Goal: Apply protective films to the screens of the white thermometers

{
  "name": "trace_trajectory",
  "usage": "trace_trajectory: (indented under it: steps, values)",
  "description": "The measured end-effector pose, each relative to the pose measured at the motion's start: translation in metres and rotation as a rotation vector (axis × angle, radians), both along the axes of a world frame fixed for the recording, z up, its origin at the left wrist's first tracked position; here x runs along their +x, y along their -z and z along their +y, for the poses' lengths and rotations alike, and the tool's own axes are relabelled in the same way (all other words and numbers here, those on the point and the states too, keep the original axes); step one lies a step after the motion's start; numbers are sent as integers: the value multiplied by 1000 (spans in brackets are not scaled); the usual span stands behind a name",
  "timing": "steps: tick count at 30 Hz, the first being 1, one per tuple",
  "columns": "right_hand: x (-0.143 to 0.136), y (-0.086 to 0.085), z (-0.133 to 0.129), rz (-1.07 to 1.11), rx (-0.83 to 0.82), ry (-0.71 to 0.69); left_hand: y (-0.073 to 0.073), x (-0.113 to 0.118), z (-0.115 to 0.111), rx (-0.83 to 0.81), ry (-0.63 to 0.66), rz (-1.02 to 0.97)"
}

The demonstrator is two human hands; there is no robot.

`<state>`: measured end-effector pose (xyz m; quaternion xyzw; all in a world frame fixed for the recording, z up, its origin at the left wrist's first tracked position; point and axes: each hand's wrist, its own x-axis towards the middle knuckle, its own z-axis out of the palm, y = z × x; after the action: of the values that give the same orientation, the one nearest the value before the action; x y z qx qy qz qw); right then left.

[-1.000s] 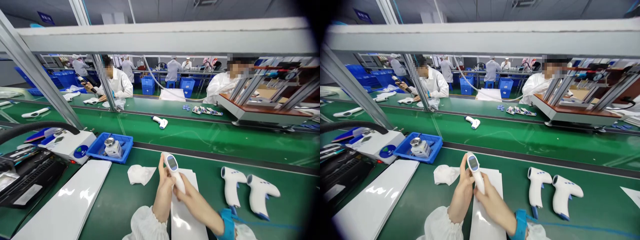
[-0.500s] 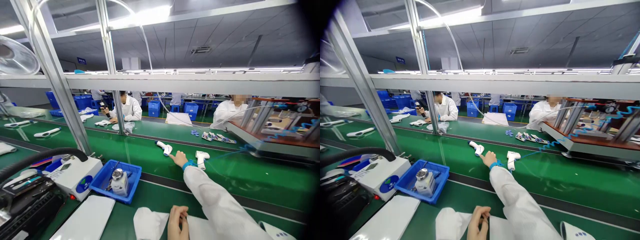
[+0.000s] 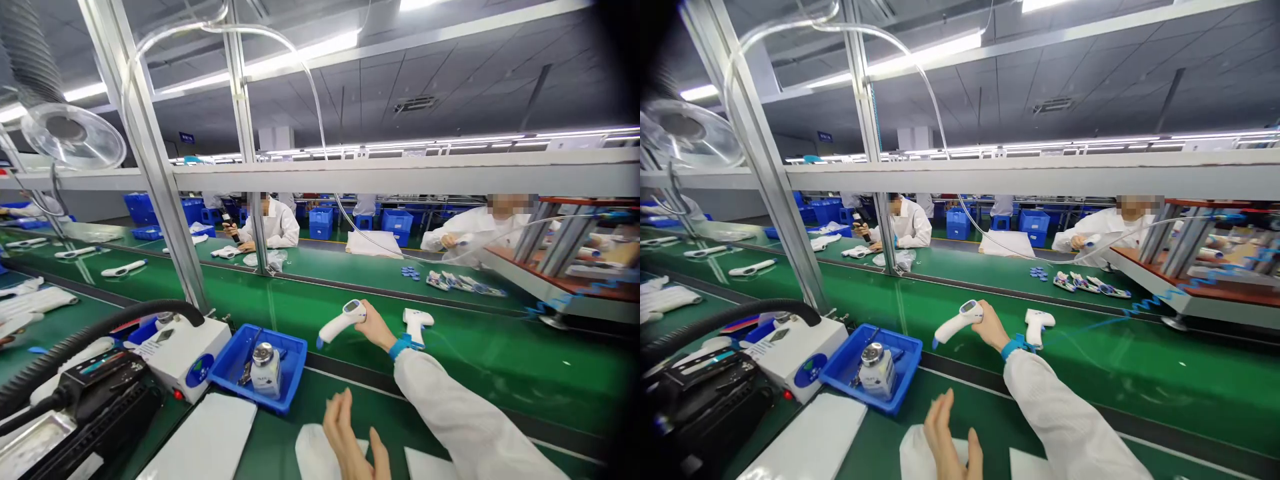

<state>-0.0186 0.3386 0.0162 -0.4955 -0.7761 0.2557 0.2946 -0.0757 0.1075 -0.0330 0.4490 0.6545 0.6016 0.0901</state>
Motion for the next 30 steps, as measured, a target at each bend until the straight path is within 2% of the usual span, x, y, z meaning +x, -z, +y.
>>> trace_trajectory:
  steps: [2,3,4,5,6,7,8,9,11,13,14,16,18,20,23,26,28,30]
  values:
    - [28,-13,-45,24,31,-135,-23,-6,-8,-5,2,15]
    - [41,-21,-70,23,40,-205,-34,-8,-11,-42,59,-1]
    - [53,-28,-95,15,49,-278,-44,-9,-14,-109,183,-55]
    - [63,-35,-120,-8,70,-365,-52,-9,-16,-194,377,-173]
    - [72,-40,-144,-40,75,-397,-59,-8,-19,-297,572,-347]
    - [81,-41,-167,-76,71,-369,-64,-6,-21,-385,724,-521]
    - [90,-37,-188,-113,58,-284,-68,-4,-25,-436,812,-684]
    - [99,-30,-206,-150,35,-149,-71,-1,-29,-452,825,-812]
    - [120,-4,-238,-217,-26,160,-75,0,-38,-412,708,-932]
    - [142,29,-263,-279,-92,372,-79,-2,-48,-378,588,-939]
    - [152,43,-273,-292,-140,432,-82,-5,-53,-378,563,-930]
    - [166,62,-287,-280,-248,510,-88,-11,-62,-375,550,-902]
    - [173,68,-296,-251,-309,554,-95,-16,-70,-368,544,-882]
    - [175,62,-301,-229,-291,585,-102,-20,-78,-381,538,-869]
    - [169,41,-301,-210,-257,564,-111,-26,-93,-398,547,-865]
    - [145,12,-292,7,-303,380,-124,-31,-115,-357,560,-863]
    - [113,-9,-286,216,-395,166,-137,-34,-134,-293,540,-874]
    - [69,-27,-282,318,-560,-55,-150,-38,-154,-201,451,-897]
